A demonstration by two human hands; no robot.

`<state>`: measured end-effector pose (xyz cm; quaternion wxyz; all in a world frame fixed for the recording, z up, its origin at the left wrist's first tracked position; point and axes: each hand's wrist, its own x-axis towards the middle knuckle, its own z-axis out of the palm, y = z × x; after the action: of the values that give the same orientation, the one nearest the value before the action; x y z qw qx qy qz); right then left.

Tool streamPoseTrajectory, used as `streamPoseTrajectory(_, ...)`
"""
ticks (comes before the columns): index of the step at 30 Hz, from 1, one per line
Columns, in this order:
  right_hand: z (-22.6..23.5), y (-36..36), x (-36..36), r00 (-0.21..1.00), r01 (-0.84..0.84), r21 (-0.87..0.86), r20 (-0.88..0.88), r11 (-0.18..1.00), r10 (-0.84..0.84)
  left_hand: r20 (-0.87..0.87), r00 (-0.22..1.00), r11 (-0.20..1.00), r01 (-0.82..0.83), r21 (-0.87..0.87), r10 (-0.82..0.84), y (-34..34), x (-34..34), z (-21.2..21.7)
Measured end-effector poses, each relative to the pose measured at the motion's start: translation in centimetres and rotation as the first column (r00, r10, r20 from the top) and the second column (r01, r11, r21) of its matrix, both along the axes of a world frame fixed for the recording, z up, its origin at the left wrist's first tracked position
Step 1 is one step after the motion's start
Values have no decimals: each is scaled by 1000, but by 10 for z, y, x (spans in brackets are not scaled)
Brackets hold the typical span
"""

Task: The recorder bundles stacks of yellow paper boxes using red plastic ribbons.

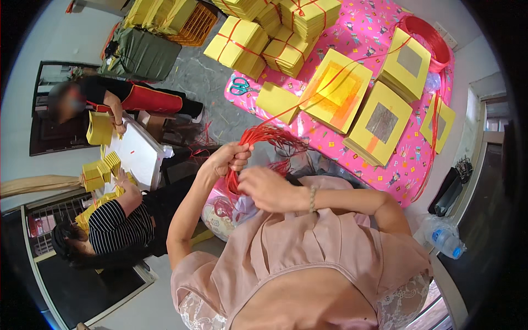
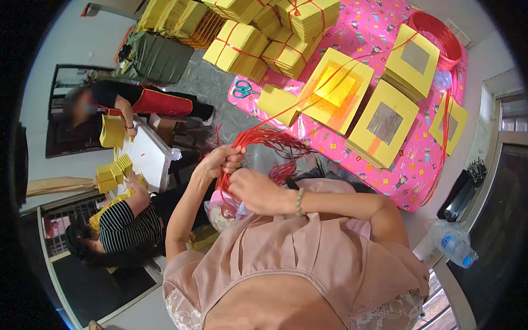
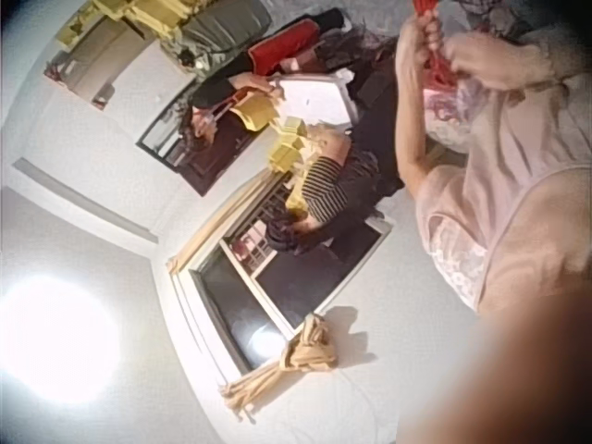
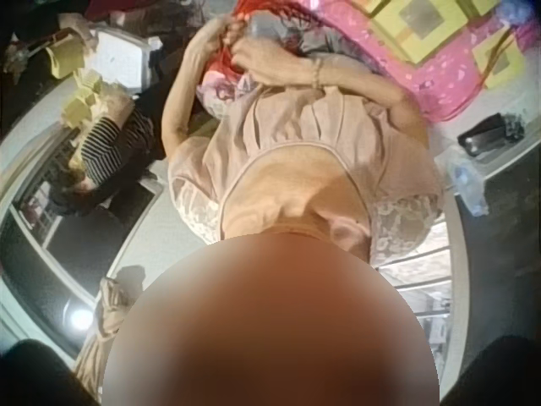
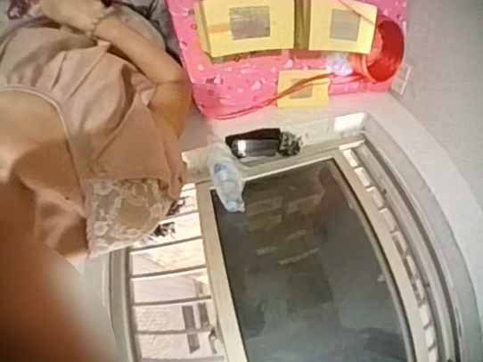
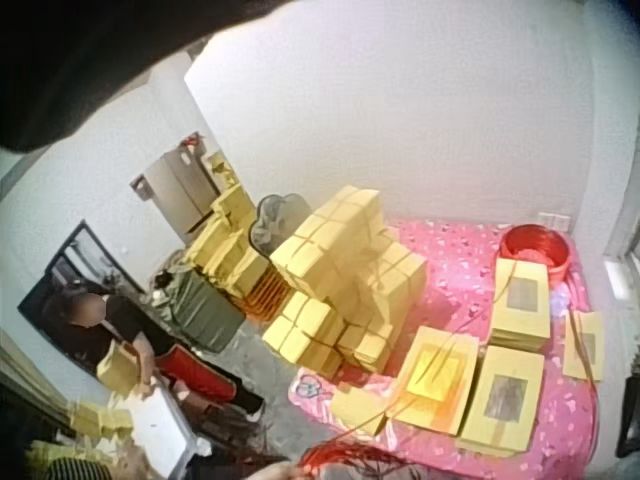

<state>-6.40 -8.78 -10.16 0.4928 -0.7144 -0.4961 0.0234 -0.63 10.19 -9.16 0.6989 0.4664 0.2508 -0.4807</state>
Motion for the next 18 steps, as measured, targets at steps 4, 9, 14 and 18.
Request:
streamPoseTrajectory(4,-65,16,24,-34,122,288,-955,950,294,70,997,992,8,123,-17,-6,-28,18)
streamPoseTrajectory(9,-53,44,77,-430,594,322,-647,737,629,360,924,939,0,343,-131,-18,-79,28)
streamPoseTrajectory(14,-56,52,139,-347,660,465,-508,590,789,344,939,919,-160,359,30,-8,-143,16)
streamPoseTrajectory(18,-33,51,159,-280,596,596,-473,538,835,231,956,939,-240,247,184,16,-188,-21)
